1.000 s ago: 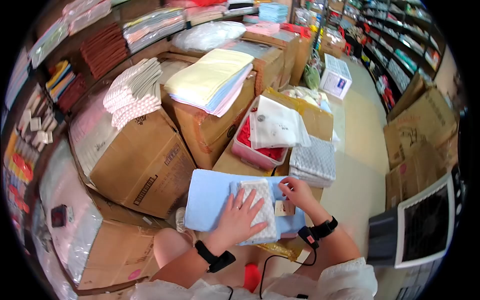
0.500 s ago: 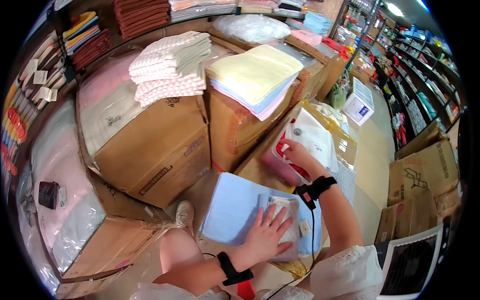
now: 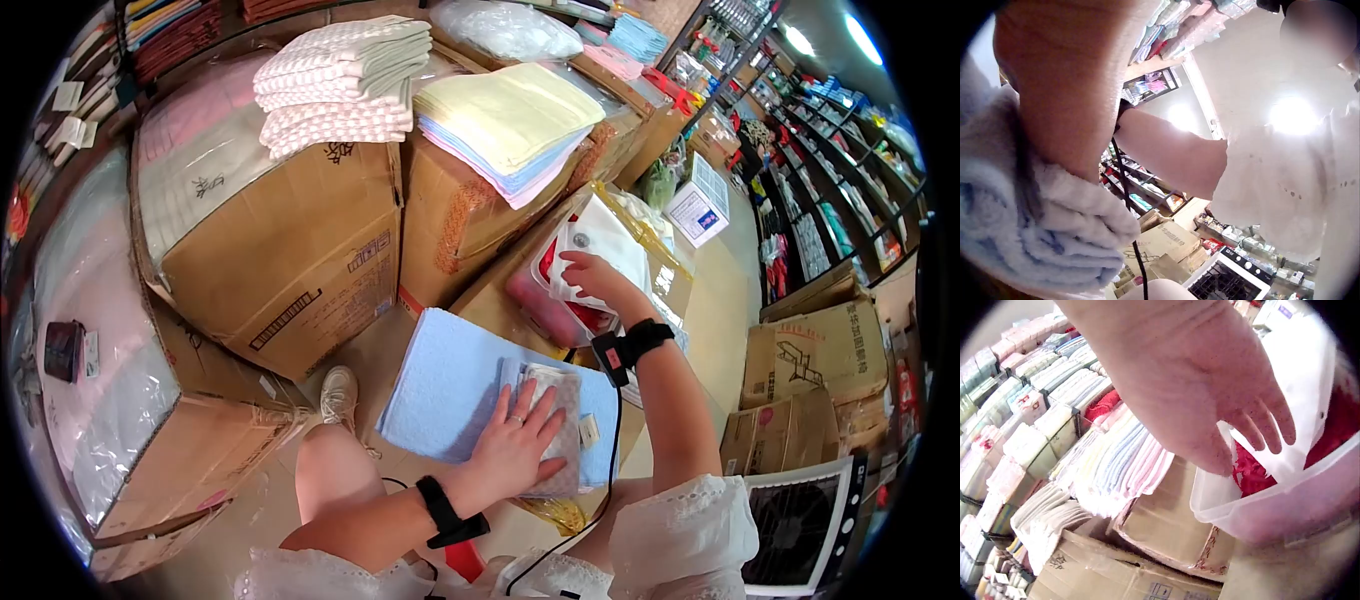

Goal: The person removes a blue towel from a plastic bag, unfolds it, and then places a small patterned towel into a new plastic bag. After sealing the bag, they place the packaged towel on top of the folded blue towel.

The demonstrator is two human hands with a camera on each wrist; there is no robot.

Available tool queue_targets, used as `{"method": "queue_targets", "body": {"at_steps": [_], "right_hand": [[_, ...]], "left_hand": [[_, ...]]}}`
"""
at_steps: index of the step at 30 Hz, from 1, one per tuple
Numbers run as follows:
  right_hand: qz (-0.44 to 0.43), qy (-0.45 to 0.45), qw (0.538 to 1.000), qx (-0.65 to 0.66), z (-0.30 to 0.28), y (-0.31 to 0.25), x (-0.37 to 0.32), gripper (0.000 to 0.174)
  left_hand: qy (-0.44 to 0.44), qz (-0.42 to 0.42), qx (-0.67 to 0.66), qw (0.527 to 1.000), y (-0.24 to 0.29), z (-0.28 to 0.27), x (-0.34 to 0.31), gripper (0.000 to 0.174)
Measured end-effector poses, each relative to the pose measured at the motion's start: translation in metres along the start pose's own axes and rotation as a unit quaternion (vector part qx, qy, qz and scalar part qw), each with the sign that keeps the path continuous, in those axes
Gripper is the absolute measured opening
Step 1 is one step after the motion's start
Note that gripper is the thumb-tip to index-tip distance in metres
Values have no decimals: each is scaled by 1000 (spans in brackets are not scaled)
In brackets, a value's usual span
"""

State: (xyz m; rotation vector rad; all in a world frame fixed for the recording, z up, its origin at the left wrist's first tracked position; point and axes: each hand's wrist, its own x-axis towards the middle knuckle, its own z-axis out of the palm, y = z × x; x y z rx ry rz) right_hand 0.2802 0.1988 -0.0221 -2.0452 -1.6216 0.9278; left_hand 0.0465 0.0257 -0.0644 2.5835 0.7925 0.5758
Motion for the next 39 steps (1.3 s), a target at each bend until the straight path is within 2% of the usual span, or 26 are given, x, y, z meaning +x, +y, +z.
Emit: {"method": "queue_targets", "body": {"at_steps": [2, 3, 5, 10, 14, 16, 17, 21, 25, 26, 29, 31, 32, 37, 39], "right_hand": [[66, -99, 992, -44, -5, -22, 3, 37], [61, -100, 992, -46, -6, -30, 5, 37], [63, -159, 979, -109, -5, -41, 10, 34], [98, -186, 975, -76, -5, -18, 33, 31], [27, -33, 997, 65, -29, -9, 20, 31], [-23, 54, 986, 159, -39, -18, -3, 24], [-23, 56, 986, 153, -41, -22, -16, 24], [-41, 33, 945, 324, -35, -20, -77, 14], [-38, 87, 947, 308, 6, -28, -156, 22], [-77, 61, 952, 289, 16, -14, -166, 29], [-40, 103, 971, 211, 55, -13, -197, 36], [0, 87, 974, 209, 71, -2, -202, 41], [9, 89, 976, 198, 76, 1, -204, 46], [-39, 127, 983, 130, 81, -13, -215, 57], [-104, 159, 982, 3, 84, -15, -220, 63]], "left_hand": [[5, -3, -9, 1000, -2, -1, 0, 60], [4, -3, -10, 1000, -1, 0, 0, 60], [4, -3, -10, 1000, -2, 1, 1, 60], [5, 0, -32, 999, -6, 3, 1, 60], [4, 5, -38, 999, -6, -2, -1, 61], [3, 4, -34, 999, -7, -2, -1, 61], [8, 6, -37, 999, -7, -2, 0, 61], [22, 3, -24, 999, -7, 2, -1, 60], [50, -3, -64, 997, -7, 7, -2, 62], [58, 1, -64, 996, -8, 7, -3, 64], [49, 5, -78, 996, -6, 5, -4, 69], [107, 1, -96, 990, -8, 9, -5, 69], [103, -4, -98, 990, -8, 9, -7, 72], [126, -18, -77, 989, -4, 8, -11, 81], [127, -26, -69, 989, -3, 6, -11, 84]]}}
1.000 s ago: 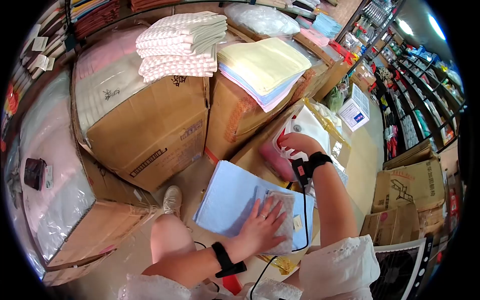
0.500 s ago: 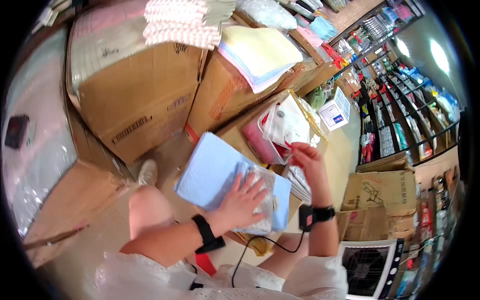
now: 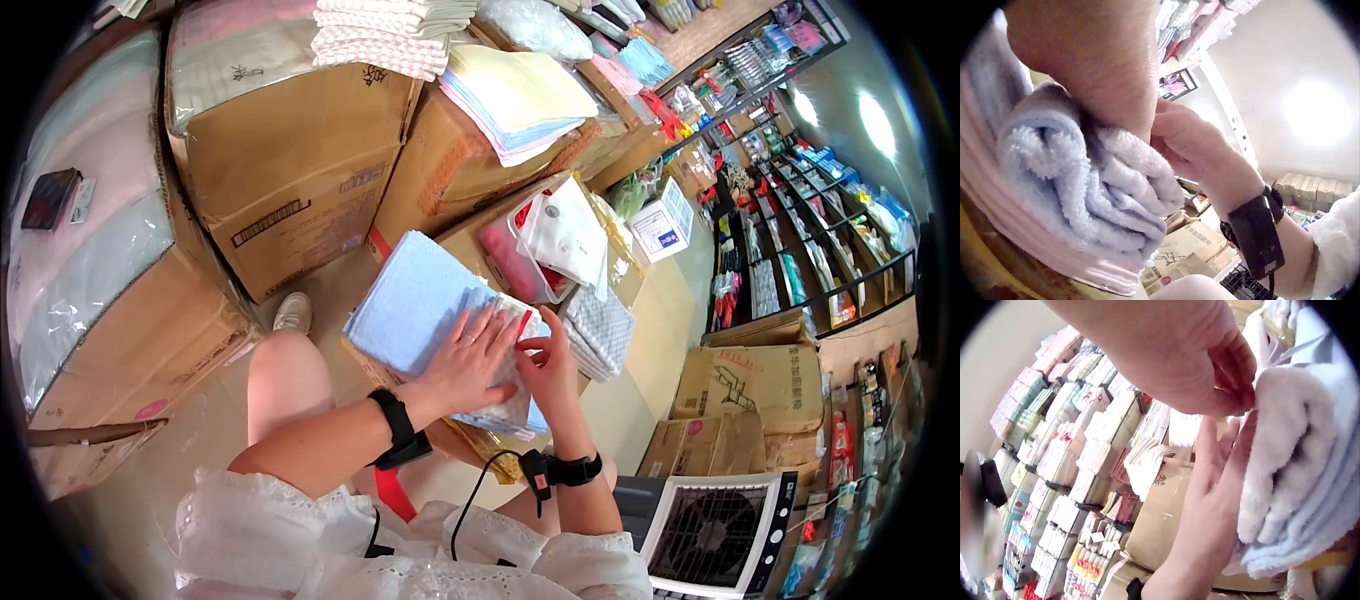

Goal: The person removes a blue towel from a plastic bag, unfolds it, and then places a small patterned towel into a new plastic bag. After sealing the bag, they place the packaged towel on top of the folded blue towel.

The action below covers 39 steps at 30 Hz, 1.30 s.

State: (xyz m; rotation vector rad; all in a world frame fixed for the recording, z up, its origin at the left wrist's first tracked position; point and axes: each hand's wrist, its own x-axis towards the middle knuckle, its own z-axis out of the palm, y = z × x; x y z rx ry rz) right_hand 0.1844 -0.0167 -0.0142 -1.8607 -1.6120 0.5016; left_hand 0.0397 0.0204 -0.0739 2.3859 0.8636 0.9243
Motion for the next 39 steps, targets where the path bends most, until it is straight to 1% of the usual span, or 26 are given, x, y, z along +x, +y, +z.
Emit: {"method": "queue_targets", "body": {"at_steps": [1, 2, 5, 6, 8, 10, 11, 12, 14, 15, 16, 18, 20, 22, 23, 24, 26, 27, 29, 30, 32, 33, 35, 36, 38, 39], "right_hand": [[7, -7, 999, -35, 1, -4, -3, 66], [4, -8, 999, -34, 1, -7, -6, 66], [-29, 22, 994, -101, 10, -5, -15, 65], [-35, 28, 995, -90, 11, 0, -18, 62], [-63, 57, 991, -104, 13, -2, -22, 57], [-82, 66, 986, -133, 15, 2, -26, 54], [-93, 85, 981, -150, 16, 1, -28, 48], [-99, 83, 982, -139, 22, -7, -27, 48], [-179, 90, 956, -214, 15, -11, -30, 39], [-190, 105, 952, -218, 14, -15, -32, 31], [-181, 109, 951, -223, 13, -16, -34, 31], [-109, 76, 985, -110, 9, -15, -38, 32], [-86, 88, 986, -111, 8, -10, -35, 33], [-115, 88, 977, -158, 10, -9, -30, 33], [-99, 88, 980, -149, 12, -10, -27, 24], [-95, 91, 980, -150, 12, -7, -25, 24], [-148, 98, 969, -171, 17, 1, -21, 15], [-148, 99, 970, -168, 17, 1, -22, 15], [-181, 105, 954, -217, 18, 2, -21, 11], [-181, 105, 954, -215, 17, 0, -21, 11], [-220, 94, 937, -254, 15, -4, -23, 13], [-219, 93, 938, -252, 15, -3, -23, 13], [-244, 89, 934, -246, 14, -1, -23, 17], [-242, 87, 935, -243, 14, 0, -23, 17], [-259, 69, 934, -236, 12, 2, -22, 18], [-252, 53, 937, -236, 10, 0, -22, 19]], "left_hand": [[-8, 0, 8, 1000, 0, -1, 1, 84], [-17, -1, 17, 1000, 0, -1, 1, 85], [-40, -4, 32, 999, 4, -3, 2, 81], [-38, -9, 24, 999, 2, 0, 2, 75], [-36, -15, 21, 999, 3, 0, 2, 71], [-27, -9, 22, 999, 1, 2, 1, 70], [-22, 6, 27, 999, -2, 4, 1, 69], [-22, 0, 39, 999, -7, -4, -1, 69], [-73, -5, 33, 997, -3, -5, 3, 69], [-97, -19, 27, 995, -1, -10, 5, 69], [-101, -11, 21, 995, -2, -11, 5, 69], [-99, -12, 22, 995, -3, -12, 5, 70], [-105, -3, 22, 994, -4, -10, 5, 71], [-96, -7, 40, 995, -3, -10, 7, 70], [-95, -5, 46, 994, -3, -11, 7, 70], [-97, -2, 45, 994, -2, -11, 7, 70], [-74, 2, 28, 997, -2, -13, 7, 69], [-77, 3, 30, 997, -1, -14, 7, 69], [-81, -5, 32, 996, -1, -15, 7, 67], [-81, -6, 33, 996, -1, -15, 8, 67], [-76, 1, 28, 997, 0, -16, 7, 66], [-78, 0, 28, 997, 1, -18, 8, 66], [-62, 32, 31, 997, 2, -21, 12, 69], [-66, 30, 32, 997, 2, -22, 12, 69], [-62, 52, 46, 996, 2, -22, 14, 68], [-64, 50, 47, 996, 2, -21, 14, 68]]}}
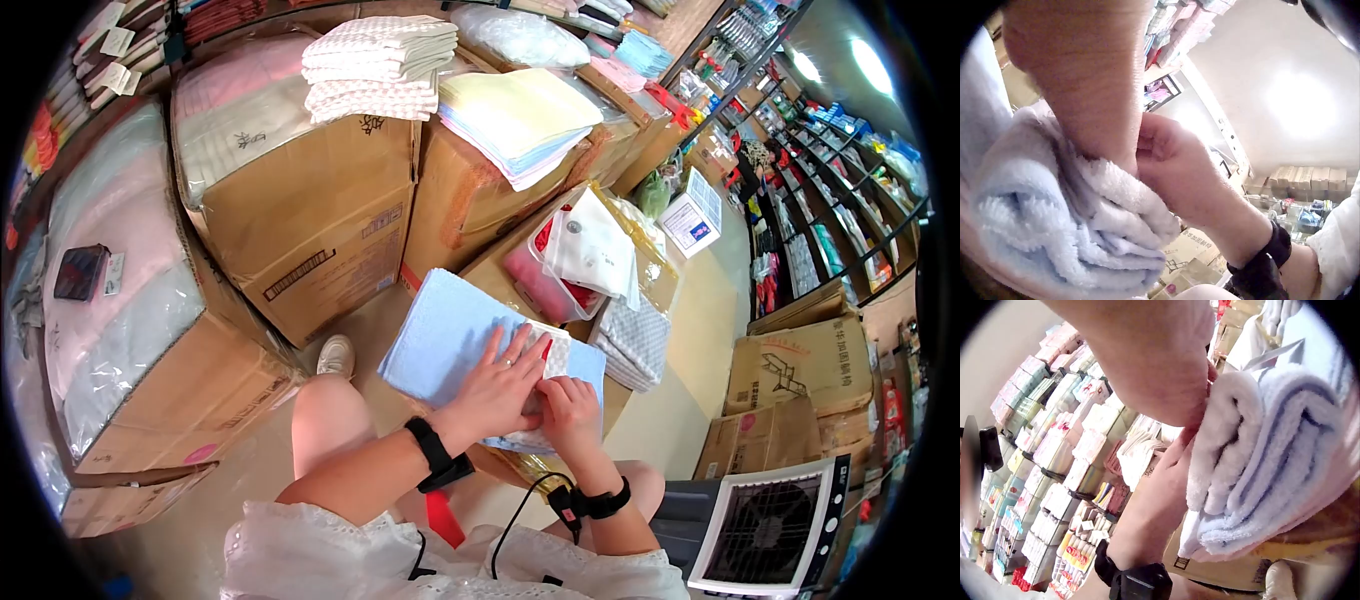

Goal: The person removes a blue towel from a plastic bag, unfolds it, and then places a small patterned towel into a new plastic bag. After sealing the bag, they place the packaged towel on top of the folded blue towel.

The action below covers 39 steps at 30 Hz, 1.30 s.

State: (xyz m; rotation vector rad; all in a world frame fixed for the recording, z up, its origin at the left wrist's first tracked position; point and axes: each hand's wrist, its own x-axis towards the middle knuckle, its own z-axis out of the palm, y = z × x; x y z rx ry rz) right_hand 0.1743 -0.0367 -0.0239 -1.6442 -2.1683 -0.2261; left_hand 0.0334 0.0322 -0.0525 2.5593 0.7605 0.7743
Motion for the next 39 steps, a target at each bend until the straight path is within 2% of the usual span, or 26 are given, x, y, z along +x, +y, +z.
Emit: {"method": "queue_targets", "body": {"at_steps": [5, 8, 11, 13, 15, 16, 18, 21, 22, 24, 25, 26, 27, 29, 30, 35, 37, 39], "right_hand": [[7, -14, 999, 48, -2, 6, 0, 18], [34, -77, 986, 142, -19, 7, 5, 16], [66, -45, 981, 175, -32, 27, 21, 15], [150, -13, 975, 164, -34, 60, 38, 16], [219, -53, 973, 59, -26, 105, 61, 14], [196, -59, 979, -1, -20, 127, 72, 15], [224, -121, 961, -108, -10, 156, 91, 27], [161, -138, 967, -137, 22, 205, 101, 49], [183, -171, 957, -145, 28, 209, 106, 55], [162, -158, 956, -185, 42, 215, 107, 61], [168, -169, 953, -190, 49, 217, 108, 58], [157, -163, 958, -175, 67, 238, 103, 43], [130, -242, 936, -220, 52, 217, 110, 22], [118, -199, 941, -249, 85, 252, 102, 23], [110, -202, 942, -246, 87, 249, 106, 23], [154, -166, 956, -186, 60, 221, 108, 23], [141, -154, 959, -192, 51, 214, 105, 21], [131, -76, 974, -165, 49, 216, 103, 23]], "left_hand": [[-35, 28, 4, 999, -5, 6, 2, 67], [-37, 22, 2, 999, -6, 7, 0, 66], [-52, 18, 11, 998, -8, 11, 5, 67], [-51, 25, 22, 998, -8, 12, 5, 67], [-51, 28, 26, 998, -8, 13, 2, 67], [-48, 29, 19, 998, -9, 14, 4, 68], [-48, 26, 28, 998, -9, 16, 5, 69], [-69, 20, 42, 997, -9, 18, 5, 74], [-74, 15, 45, 996, -10, 17, 4, 74], [-75, -3, 54, 996, -10, 16, 7, 74], [-97, -2, 35, 995, -11, 14, 7, 74], [-122, 0, 11, 992, -10, 13, 6, 74], [-121, -13, 16, 992, -9, 12, 4, 74], [-135, -12, -23, 991, -10, 11, 4, 74], [-129, -13, -27, 991, -11, 13, 4, 75], [-139, -7, -18, 990, -10, 11, 5, 75], [-134, -4, 0, 991, -10, 11, 5, 74], [-145, -12, 4, 989, -9, 8, 5, 74]]}}
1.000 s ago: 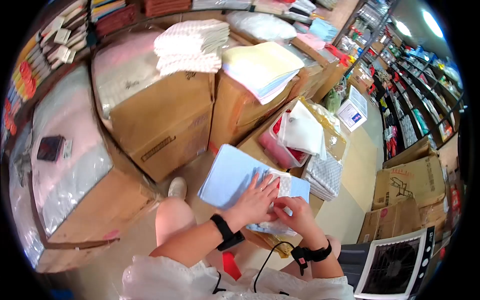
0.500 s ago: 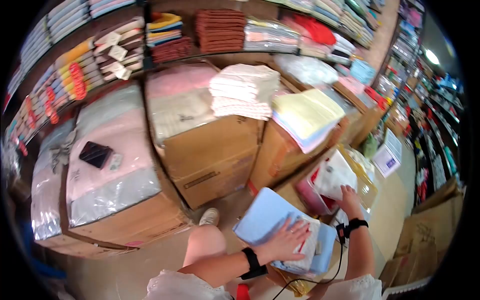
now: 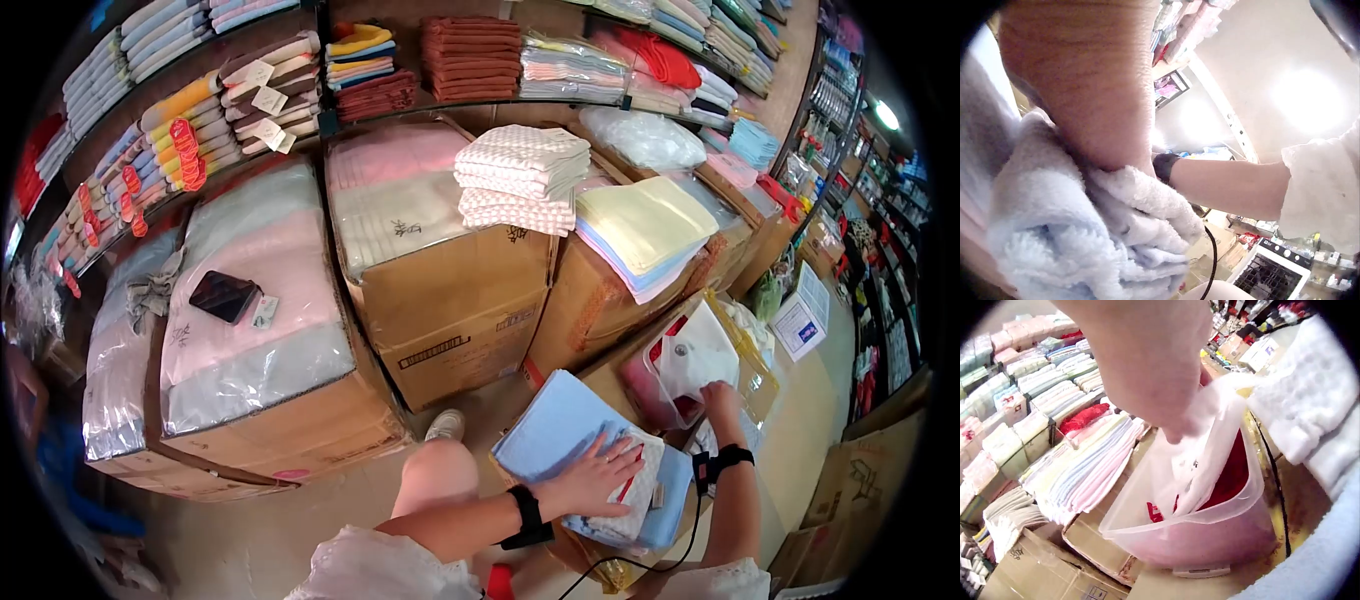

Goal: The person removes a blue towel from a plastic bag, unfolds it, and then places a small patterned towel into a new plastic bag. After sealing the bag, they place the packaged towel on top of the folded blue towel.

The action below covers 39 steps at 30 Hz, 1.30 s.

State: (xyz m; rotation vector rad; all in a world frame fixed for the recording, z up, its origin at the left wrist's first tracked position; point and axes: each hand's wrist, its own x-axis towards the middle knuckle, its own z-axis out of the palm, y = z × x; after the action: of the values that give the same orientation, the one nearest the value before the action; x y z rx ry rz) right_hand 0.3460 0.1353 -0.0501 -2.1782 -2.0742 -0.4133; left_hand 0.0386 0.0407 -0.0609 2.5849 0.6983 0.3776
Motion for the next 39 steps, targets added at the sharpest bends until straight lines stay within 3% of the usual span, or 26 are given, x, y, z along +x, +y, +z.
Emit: {"method": "queue_targets", "body": {"at_steps": [2, 4, 6, 7, 10, 12, 14, 16, 18, 20, 22, 26, 28, 32, 34, 38, 39], "right_hand": [[27, 27, 999, 15, -8, 0, -1, 21], [74, 174, 970, 152, -45, -13, -11, 16], [123, 196, 964, 128, -69, -14, -21, 13], [114, 256, 949, 146, -80, -15, -27, 15], [136, 289, 918, 235, -124, -23, -54, 23], [161, 244, 886, 359, -134, -18, -77, 28], [162, 275, 830, 459, -120, -16, -98, 32], [181, 255, 817, 484, -121, -18, -125, 31], [172, 240, 749, 593, -122, -22, -145, 31], [187, 231, 725, 622, -121, -22, -162, 30], [186, 219, 662, 692, -115, -20, -172, 28], [215, 247, 631, 703, -105, -14, -174, 25], [217, 256, 593, 732, -105, -11, -172, 23], [176, 263, 559, 766, -113, -14, -175, 19], [174, 290, 488, 804, -133, -27, -183, 16], [102, 252, 420, 866, -177, -62, -205, 27], [98, 228, 422, 872, -182, -74, -209, 28]], "left_hand": [[11, 0, 6, 1000, 0, -3, -4, 75], [29, 7, 34, 999, 1, -3, -4, 75], [15, -1, 43, 999, 1, -7, -1, 78], [18, 0, 41, 999, 0, -5, -1, 81], [28, 34, 47, 998, -2, 4, 0, 82], [25, 3, 15, 1000, -2, 0, 2, 84], [18, 11, 9, 1000, -6, 2, 5, 87], [15, 10, 0, 1000, -3, 0, 6, 89], [17, -8, -11, 1000, -1, -6, 8, 92], [9, 1, -20, 1000, 2, -12, 11, 93], [-19, -16, -13, 1000, 8, -19, 12, 94], [-14, 0, -20, 1000, 6, -18, 12, 91], [6, 13, -49, 999, 2, -15, 12, 90], [34, 39, -107, 993, 5, -21, 12, 86], [64, 59, -106, 990, 10, -25, 8, 83], [169, -2, -254, 952, 43, -37, -23, 82], [173, 16, -371, 912, 51, -39, -35, 82]]}}
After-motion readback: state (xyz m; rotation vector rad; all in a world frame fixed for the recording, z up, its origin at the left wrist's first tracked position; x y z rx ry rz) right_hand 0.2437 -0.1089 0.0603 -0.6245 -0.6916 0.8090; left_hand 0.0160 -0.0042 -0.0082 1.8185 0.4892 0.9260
